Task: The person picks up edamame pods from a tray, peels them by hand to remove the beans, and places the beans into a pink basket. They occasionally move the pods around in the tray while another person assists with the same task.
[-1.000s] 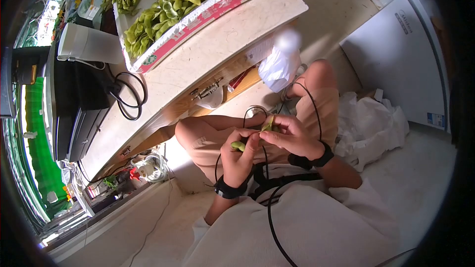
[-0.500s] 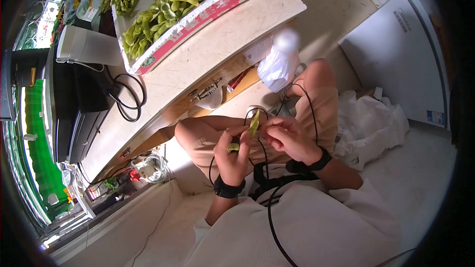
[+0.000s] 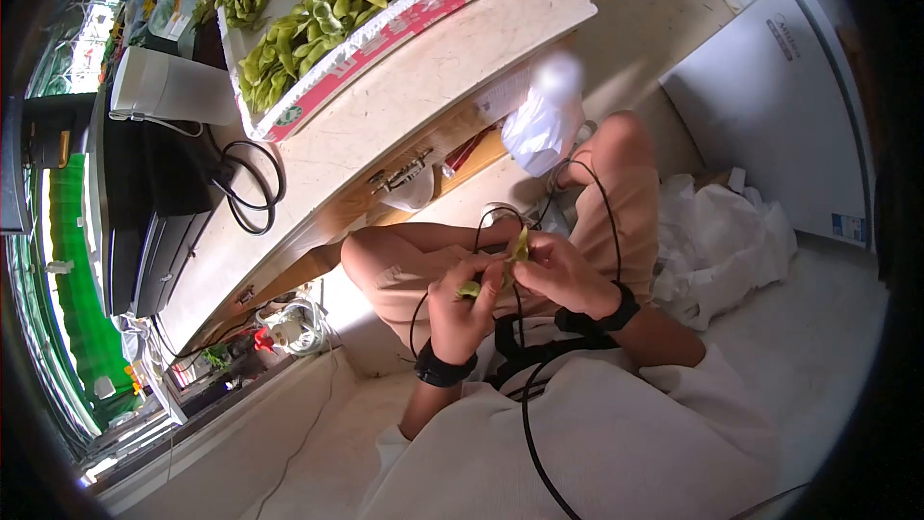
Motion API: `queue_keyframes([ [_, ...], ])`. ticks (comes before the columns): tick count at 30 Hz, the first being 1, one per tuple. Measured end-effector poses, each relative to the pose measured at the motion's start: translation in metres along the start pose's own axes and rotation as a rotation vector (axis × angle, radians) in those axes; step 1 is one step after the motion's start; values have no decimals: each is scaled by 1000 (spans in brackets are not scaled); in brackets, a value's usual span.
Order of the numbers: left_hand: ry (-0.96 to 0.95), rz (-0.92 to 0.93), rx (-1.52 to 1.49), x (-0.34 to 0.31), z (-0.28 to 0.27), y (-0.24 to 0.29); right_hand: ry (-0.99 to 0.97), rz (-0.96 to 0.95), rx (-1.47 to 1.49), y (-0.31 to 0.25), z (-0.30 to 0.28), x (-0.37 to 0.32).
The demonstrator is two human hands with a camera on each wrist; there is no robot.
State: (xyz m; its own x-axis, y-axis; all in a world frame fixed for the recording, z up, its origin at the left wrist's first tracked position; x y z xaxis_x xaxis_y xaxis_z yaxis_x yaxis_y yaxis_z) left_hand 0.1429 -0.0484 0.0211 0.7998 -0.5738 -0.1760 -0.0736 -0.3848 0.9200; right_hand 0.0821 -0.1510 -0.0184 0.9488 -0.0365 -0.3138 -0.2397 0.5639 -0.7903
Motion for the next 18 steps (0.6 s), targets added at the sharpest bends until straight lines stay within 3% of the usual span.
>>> queue_keyframes([
  [2, 80, 157, 195, 1, -4, 20, 27, 49, -10, 4, -2, 0],
  [6, 140, 121, 198, 2, -11, 7, 92, 109, 197, 4, -1, -5],
  [8, 280, 75, 109, -1, -23, 3, 101, 106, 234, 6, -2, -7],
  [11, 307, 86, 68, 0, -21, 5, 9, 114, 209, 13, 7, -7],
  [13, 321, 92, 47, 0, -20, 8, -145, 163, 298, 10, 31, -8],
  [16, 292, 90, 109, 1, -14, 15, -191, 218, 450, 19, 40, -4],
  [18, 303, 289, 267, -2, -9, 33, -119, 213, 498, 21, 39, -2],
])
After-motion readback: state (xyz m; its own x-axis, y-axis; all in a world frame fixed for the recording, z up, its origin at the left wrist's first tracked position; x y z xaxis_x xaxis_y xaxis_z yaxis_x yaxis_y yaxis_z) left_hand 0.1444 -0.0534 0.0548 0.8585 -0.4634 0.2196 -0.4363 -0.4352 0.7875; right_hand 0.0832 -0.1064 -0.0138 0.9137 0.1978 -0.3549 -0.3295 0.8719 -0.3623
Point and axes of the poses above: each hand's wrist, its own x-axis towards the middle knuckle, its own z-axis out of the palm, y = z × x, the point moved 9 cm from there along x, towards the middle knuckle, and after that the axes turned 6 degrees about x, right-handed, at the moved point
